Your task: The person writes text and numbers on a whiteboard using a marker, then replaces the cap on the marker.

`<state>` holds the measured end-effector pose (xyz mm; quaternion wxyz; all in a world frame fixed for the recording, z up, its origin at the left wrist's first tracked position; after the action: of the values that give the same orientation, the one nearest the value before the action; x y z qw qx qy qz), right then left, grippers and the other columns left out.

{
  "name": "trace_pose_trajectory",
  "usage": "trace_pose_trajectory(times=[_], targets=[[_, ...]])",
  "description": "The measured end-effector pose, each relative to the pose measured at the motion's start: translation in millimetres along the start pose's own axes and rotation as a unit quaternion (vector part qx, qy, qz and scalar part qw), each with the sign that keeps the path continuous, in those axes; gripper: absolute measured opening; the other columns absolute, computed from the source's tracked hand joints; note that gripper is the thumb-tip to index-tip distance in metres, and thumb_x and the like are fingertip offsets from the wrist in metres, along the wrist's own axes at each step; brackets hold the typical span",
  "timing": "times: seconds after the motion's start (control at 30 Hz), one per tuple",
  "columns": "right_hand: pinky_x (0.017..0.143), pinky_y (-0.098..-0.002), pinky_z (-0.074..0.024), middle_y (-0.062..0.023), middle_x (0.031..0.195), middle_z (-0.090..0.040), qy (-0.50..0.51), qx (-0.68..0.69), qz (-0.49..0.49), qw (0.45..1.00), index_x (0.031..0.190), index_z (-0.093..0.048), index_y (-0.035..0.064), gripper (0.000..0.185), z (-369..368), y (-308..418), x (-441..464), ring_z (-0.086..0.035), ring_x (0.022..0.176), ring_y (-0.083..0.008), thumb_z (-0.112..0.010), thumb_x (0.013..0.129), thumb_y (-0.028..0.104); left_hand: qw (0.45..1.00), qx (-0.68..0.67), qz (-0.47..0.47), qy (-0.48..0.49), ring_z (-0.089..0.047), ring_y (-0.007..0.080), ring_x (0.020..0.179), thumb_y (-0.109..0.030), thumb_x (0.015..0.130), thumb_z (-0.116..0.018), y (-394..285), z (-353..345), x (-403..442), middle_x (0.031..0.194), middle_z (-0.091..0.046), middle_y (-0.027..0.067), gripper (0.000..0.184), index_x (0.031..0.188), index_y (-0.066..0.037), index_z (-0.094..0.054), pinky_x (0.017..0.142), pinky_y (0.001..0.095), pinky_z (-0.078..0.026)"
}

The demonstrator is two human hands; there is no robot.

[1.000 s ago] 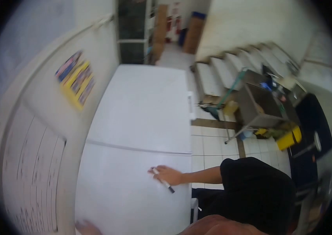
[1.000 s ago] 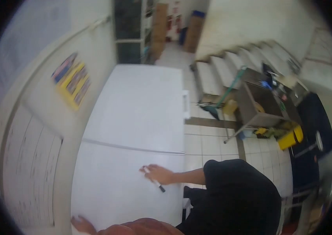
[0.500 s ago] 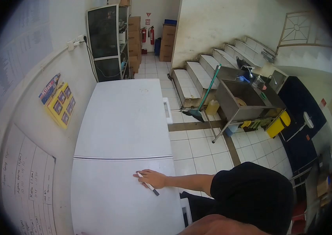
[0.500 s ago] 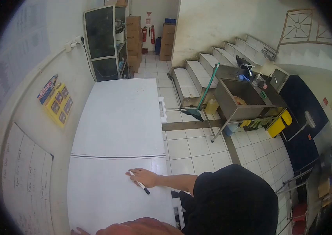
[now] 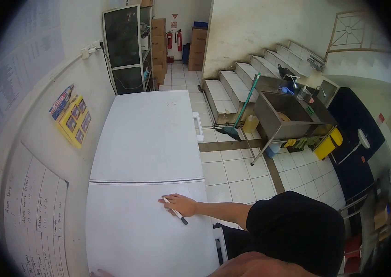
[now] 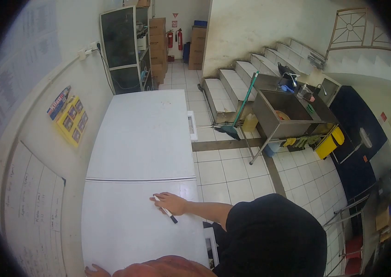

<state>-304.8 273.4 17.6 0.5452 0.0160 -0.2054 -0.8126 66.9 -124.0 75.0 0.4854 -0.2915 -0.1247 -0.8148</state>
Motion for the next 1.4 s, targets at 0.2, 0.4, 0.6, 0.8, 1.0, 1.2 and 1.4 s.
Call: trace_pose_trajectory(times=[0.2,0.4,0.6,0.8,1.0,1.2,1.4], targets=[[0.123,-0.0503,-0.0363,-0.0187,0.163,-0.046,0.006,0.004,0.002,1.000,0.121,-0.055,0.0039,0.024,2.9,1.6,0.9,-0.041,0.152,-0.0401,-0.060,0.102,0.017,0.971,0.115,-0.021,0.210,-0.057,0.0415,0.134,-0.041,0.105,-0.059,42.4,-74.6,-13.0,0.142,-0.061,0.0277,0.059,0.143,0.004,-0.057,0.116,0.0519,-0.043],[0.122,-0.0501,-0.0368,-0.0196,0.163,-0.046,0.002,0.014,-0.001,1.000,0.118,-0.056,0.0041,0.022,4.0,0.9,1.4,-0.041,0.152,-0.0403,-0.061,0.101,0.016,0.922,0.209,-0.129,0.300,-0.040,0.0388,0.150,-0.033,0.110,-0.050,121.9,-208.6,-48.4,0.160,-0.046,0.0252,0.058,0.161,-0.007,-0.041,0.125,0.0581,-0.027],[0.122,-0.0502,-0.0377,-0.0198,0.162,-0.046,0.018,0.014,-0.004,1.000,0.117,-0.056,0.0044,0.021,9.5,2.9,2.4,-0.041,0.152,-0.0402,-0.062,0.099,0.015,0.975,0.027,-0.010,0.221,-0.047,0.0415,0.144,-0.034,0.108,-0.054,60.0,-103.0,-20.8,0.150,-0.053,0.0311,0.055,0.149,0.003,-0.052,0.123,0.0528,-0.034],[0.121,-0.0500,-0.0384,-0.0196,0.160,-0.049,0.018,0.016,-0.003,1.000,0.121,-0.057,0.0028,0.028,16.9,5.6,3.9,-0.043,0.150,-0.0396,-0.064,0.098,0.016,0.986,-0.076,0.081,0.125,-0.054,0.0444,0.137,-0.041,0.103,-0.064,2.3,-7.7,5.7,0.144,-0.059,0.0327,0.065,0.136,0.015,-0.058,0.119,0.0504,-0.040],[0.105,-0.0507,-0.0455,-0.0127,0.101,-0.070,-0.058,0.093,0.000,0.994,0.107,-0.065,0.0066,0.015,3.2,-12.2,8.3,-0.064,0.112,-0.0364,-0.060,0.096,0.015,0.994,-0.107,0.025,-0.021,-0.060,0.0414,0.131,-0.038,0.101,-0.071,99.6,-141.7,-36.8,0.136,-0.066,0.0234,0.057,0.136,0.006,-0.061,0.114,0.0528,-0.045],[0.115,-0.0537,-0.0389,-0.0217,0.155,-0.057,0.000,0.054,-0.020,0.998,0.108,-0.064,0.0018,0.019,9.6,0.3,23.3,-0.048,0.144,-0.0438,-0.067,0.091,0.010,0.991,-0.047,0.115,0.051,-0.048,0.0377,0.144,-0.038,0.095,-0.072,68.3,-87.5,-18.1,0.148,-0.057,0.0196,0.054,0.137,-0.006,-0.062,0.119,0.0570,-0.033],[0.116,-0.0574,-0.0346,-0.0234,0.156,-0.055,0.022,0.061,-0.011,0.998,0.108,-0.064,-0.0008,0.020,3.3,0.2,23.8,-0.044,0.146,-0.0456,-0.065,0.092,0.011,0.983,-0.040,0.162,0.081,-0.042,0.0356,0.148,-0.038,0.094,-0.071,56.7,-73.9,-13.2,0.153,-0.051,0.0164,0.054,0.139,-0.011,-0.059,0.121,0.0555,-0.029]])
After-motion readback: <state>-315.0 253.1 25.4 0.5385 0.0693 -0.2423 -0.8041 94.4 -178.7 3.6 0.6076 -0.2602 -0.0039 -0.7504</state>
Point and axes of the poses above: each hand's wrist, its own x-axis towards the middle knuckle, its own z-axis out of the back of the hand, y = z × x, the point moved 8 cm from there along x, towards the middle knuckle
